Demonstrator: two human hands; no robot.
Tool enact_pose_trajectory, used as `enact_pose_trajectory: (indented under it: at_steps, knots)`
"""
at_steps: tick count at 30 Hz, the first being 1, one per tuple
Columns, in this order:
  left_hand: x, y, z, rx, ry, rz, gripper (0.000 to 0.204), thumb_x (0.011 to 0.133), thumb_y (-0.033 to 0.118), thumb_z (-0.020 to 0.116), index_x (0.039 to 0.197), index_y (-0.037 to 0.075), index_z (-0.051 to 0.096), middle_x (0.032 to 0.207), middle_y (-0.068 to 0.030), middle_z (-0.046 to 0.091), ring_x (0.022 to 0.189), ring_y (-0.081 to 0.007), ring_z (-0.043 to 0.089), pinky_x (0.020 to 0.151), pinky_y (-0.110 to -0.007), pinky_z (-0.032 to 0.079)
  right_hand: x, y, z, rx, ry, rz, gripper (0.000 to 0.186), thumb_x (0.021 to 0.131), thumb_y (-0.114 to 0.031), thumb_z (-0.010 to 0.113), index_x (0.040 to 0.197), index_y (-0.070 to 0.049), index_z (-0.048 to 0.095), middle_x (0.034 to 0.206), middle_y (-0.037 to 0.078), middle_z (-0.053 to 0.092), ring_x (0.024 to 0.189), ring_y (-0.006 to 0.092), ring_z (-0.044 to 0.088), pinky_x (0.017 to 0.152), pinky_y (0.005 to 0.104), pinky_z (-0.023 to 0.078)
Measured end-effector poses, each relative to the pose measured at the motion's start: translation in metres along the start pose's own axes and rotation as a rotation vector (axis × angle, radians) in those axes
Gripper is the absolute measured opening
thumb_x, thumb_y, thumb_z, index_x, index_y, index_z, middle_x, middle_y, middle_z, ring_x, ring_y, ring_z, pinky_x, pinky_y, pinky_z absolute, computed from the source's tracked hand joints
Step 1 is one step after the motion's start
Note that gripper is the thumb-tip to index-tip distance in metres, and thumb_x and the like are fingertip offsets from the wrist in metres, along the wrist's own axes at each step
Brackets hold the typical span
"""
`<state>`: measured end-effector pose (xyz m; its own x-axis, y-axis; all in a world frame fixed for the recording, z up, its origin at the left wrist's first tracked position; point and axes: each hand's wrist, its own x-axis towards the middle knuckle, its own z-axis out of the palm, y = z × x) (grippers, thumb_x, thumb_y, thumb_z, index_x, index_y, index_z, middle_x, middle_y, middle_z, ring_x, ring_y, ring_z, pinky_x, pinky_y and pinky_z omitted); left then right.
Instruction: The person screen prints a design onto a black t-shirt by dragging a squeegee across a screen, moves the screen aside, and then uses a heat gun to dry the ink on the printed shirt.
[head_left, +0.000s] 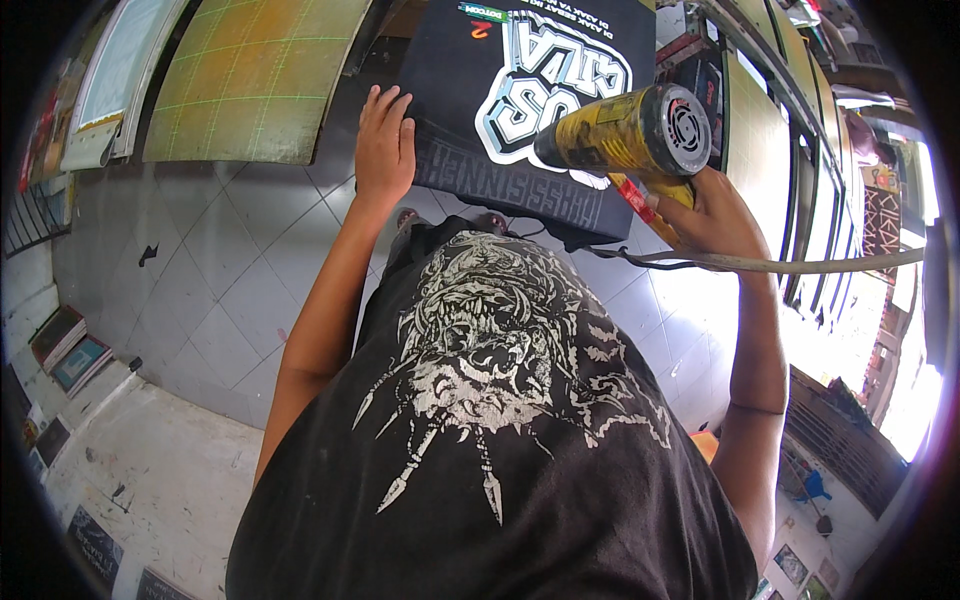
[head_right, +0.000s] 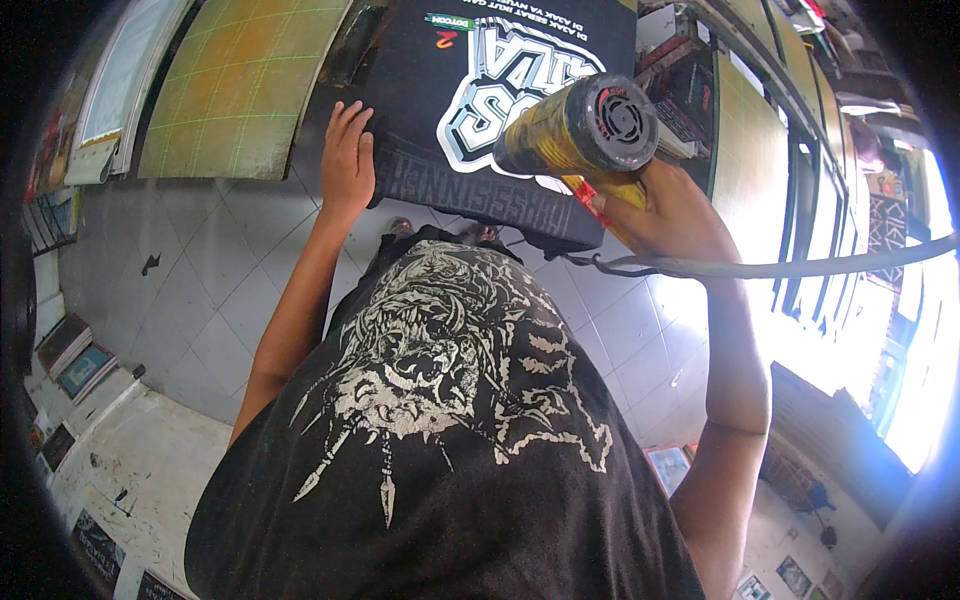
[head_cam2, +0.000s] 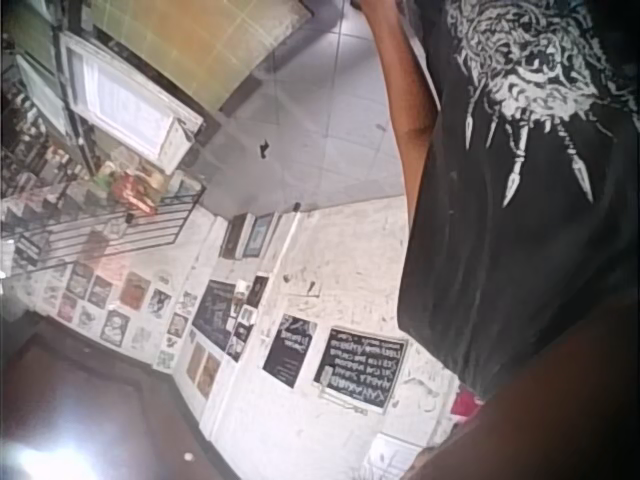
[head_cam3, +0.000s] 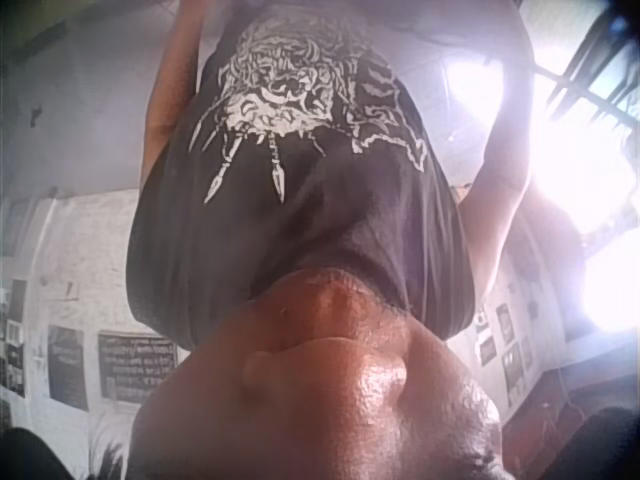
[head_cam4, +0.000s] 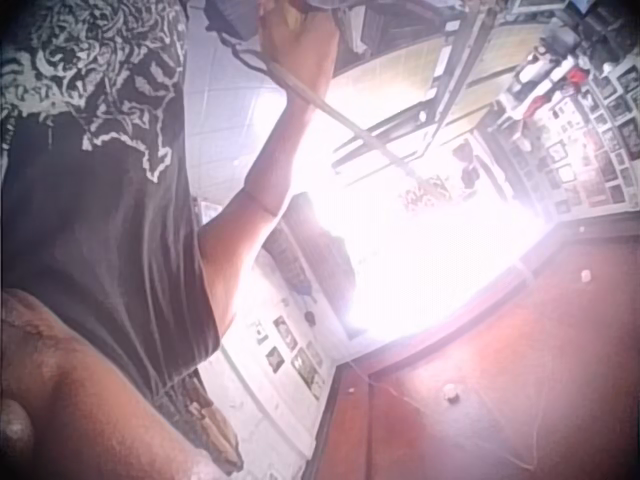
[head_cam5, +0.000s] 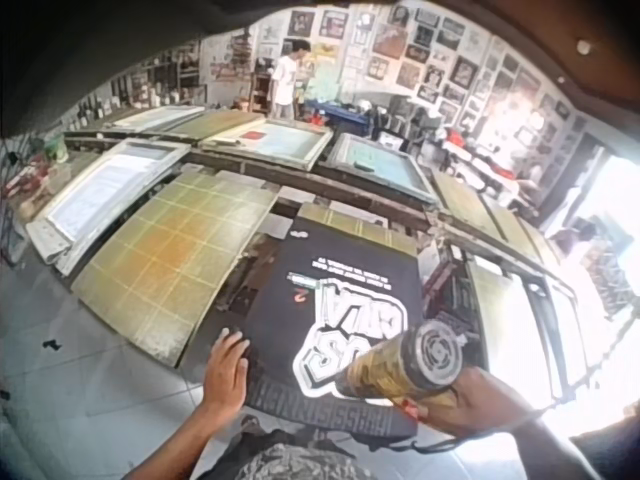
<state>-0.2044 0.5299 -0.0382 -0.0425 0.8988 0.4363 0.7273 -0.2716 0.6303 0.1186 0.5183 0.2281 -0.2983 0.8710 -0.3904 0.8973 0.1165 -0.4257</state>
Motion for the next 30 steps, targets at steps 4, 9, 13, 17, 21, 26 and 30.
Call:
enact_pose_trajectory:
  at_steps: [4, 9, 13, 17, 21, 26, 30]
  knots:
    - [-0.001, -0.001, -0.001, 0.017, 0.005, 0.000, 0.033, 0.099, 0.019, 0.045, 0.123, 0.000, 0.059, 0.135, -0.0177, 0.052, 0.136, -0.0401, 0.037, 0.112, -0.048, 0.030, -0.003, -0.004, -0.002, -0.038, -0.024, 0.075, 0.044, 0.087, -0.027, 0.065, 0.120, 0.001, 0.061, 0.110, 0.021, 0.068, 0.105, 0.0340, 0.064, 0.097, 0.0431, 0.046]
    - [0.000, 0.000, -0.001, 0.005, -0.002, 0.002, 0.034, 0.098, 0.018, 0.045, 0.123, 0.000, 0.058, 0.135, -0.0179, 0.052, 0.136, -0.0402, 0.037, 0.112, -0.048, 0.030, -0.005, -0.002, -0.004, -0.025, -0.048, 0.083, 0.045, 0.087, -0.027, 0.064, 0.121, 0.001, 0.060, 0.111, 0.022, 0.067, 0.105, 0.0350, 0.064, 0.097, 0.0438, 0.046]
    - [-0.001, -0.002, -0.001, 0.003, 0.005, 0.006, 0.034, 0.098, 0.018, 0.045, 0.124, 0.000, 0.058, 0.135, -0.0181, 0.053, 0.136, -0.0402, 0.037, 0.112, -0.048, 0.030, -0.009, -0.004, -0.004, -0.037, -0.029, 0.114, 0.046, 0.087, -0.027, 0.064, 0.122, 0.001, 0.059, 0.113, 0.022, 0.067, 0.106, 0.0346, 0.064, 0.097, 0.0436, 0.045]
    - [0.000, -0.001, -0.001, -0.003, 0.004, 0.010, 0.034, 0.098, 0.018, 0.045, 0.124, 0.000, 0.058, 0.135, -0.0182, 0.053, 0.136, -0.0402, 0.037, 0.112, -0.048, 0.030, -0.011, 0.003, -0.004, -0.001, -0.025, 0.100, 0.045, 0.087, -0.025, 0.065, 0.123, 0.001, 0.059, 0.115, 0.022, 0.066, 0.108, 0.0341, 0.063, 0.099, 0.0433, 0.045]
    - [-0.001, 0.001, -0.002, 0.004, 0.009, 0.003, 0.034, 0.099, 0.018, 0.045, 0.124, 0.000, 0.058, 0.135, -0.0182, 0.053, 0.136, -0.0401, 0.037, 0.112, -0.048, 0.031, -0.013, 0.011, -0.001, 0.010, 0.002, 0.100, 0.045, 0.088, -0.025, 0.066, 0.124, 0.001, 0.058, 0.116, 0.021, 0.066, 0.110, 0.0344, 0.063, 0.099, 0.0431, 0.045]
    - [-0.001, 0.001, -0.002, 0.008, 0.010, 0.003, 0.034, 0.098, 0.017, 0.045, 0.124, -0.001, 0.058, 0.135, -0.0179, 0.053, 0.136, -0.0400, 0.037, 0.112, -0.048, 0.031, -0.015, 0.019, -0.001, -0.012, 0.007, 0.126, 0.045, 0.088, -0.025, 0.065, 0.124, 0.001, 0.058, 0.115, 0.021, 0.066, 0.109, 0.0345, 0.063, 0.098, 0.0431, 0.045]
    - [-0.002, -0.001, 0.000, 0.011, 0.003, 0.002, 0.034, 0.100, 0.019, 0.044, 0.127, 0.002, 0.057, 0.138, -0.0155, 0.051, 0.138, -0.0379, 0.036, 0.112, -0.046, 0.031, -0.018, 0.018, -0.004, -0.029, 0.001, 0.116, 0.044, 0.088, -0.024, 0.065, 0.124, 0.001, 0.059, 0.114, 0.022, 0.067, 0.107, 0.0342, 0.064, 0.097, 0.0429, 0.046]
